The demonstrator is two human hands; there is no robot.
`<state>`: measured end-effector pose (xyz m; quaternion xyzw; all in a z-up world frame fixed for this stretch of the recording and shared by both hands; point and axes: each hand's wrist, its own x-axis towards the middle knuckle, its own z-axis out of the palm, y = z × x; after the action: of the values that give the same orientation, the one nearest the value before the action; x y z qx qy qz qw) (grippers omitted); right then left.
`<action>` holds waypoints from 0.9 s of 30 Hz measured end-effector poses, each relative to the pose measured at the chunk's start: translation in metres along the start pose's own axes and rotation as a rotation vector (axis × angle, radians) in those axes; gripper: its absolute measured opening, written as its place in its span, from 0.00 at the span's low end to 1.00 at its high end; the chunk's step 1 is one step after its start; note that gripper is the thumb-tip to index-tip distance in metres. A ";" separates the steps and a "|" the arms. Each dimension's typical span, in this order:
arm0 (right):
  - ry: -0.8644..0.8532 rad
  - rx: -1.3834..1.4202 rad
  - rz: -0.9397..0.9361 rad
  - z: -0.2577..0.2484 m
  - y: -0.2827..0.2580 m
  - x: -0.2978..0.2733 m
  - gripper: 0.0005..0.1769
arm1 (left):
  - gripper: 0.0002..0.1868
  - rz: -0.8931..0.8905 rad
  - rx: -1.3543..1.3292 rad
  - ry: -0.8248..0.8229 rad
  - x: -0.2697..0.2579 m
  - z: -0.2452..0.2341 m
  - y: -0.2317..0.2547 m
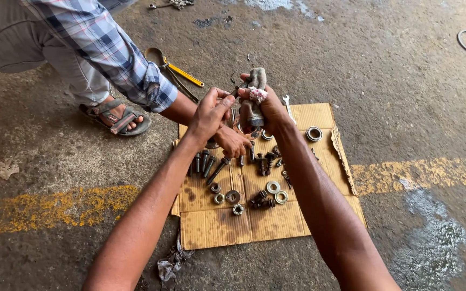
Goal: Inspecting and cleaning automotive mechanical components such as a hub assembly, bearings, and bolts using a rag and grease on the floor of a service bay.
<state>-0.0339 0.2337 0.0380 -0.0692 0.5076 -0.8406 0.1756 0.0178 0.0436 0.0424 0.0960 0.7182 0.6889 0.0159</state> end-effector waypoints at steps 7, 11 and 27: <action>-0.036 -0.081 -0.002 -0.006 -0.003 -0.003 0.38 | 0.13 -0.083 -0.093 -0.062 0.005 -0.005 -0.015; -0.011 -0.086 0.000 -0.003 -0.011 -0.008 0.38 | 0.13 0.047 0.046 -0.084 0.007 -0.005 -0.013; -0.001 0.033 -0.072 -0.023 0.009 0.006 0.30 | 0.12 -0.268 -0.435 -0.105 -0.002 -0.001 -0.006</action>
<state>-0.0441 0.2473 0.0189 -0.0848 0.4906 -0.8548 0.1465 0.0186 0.0424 0.0366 0.0301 0.5575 0.8131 0.1644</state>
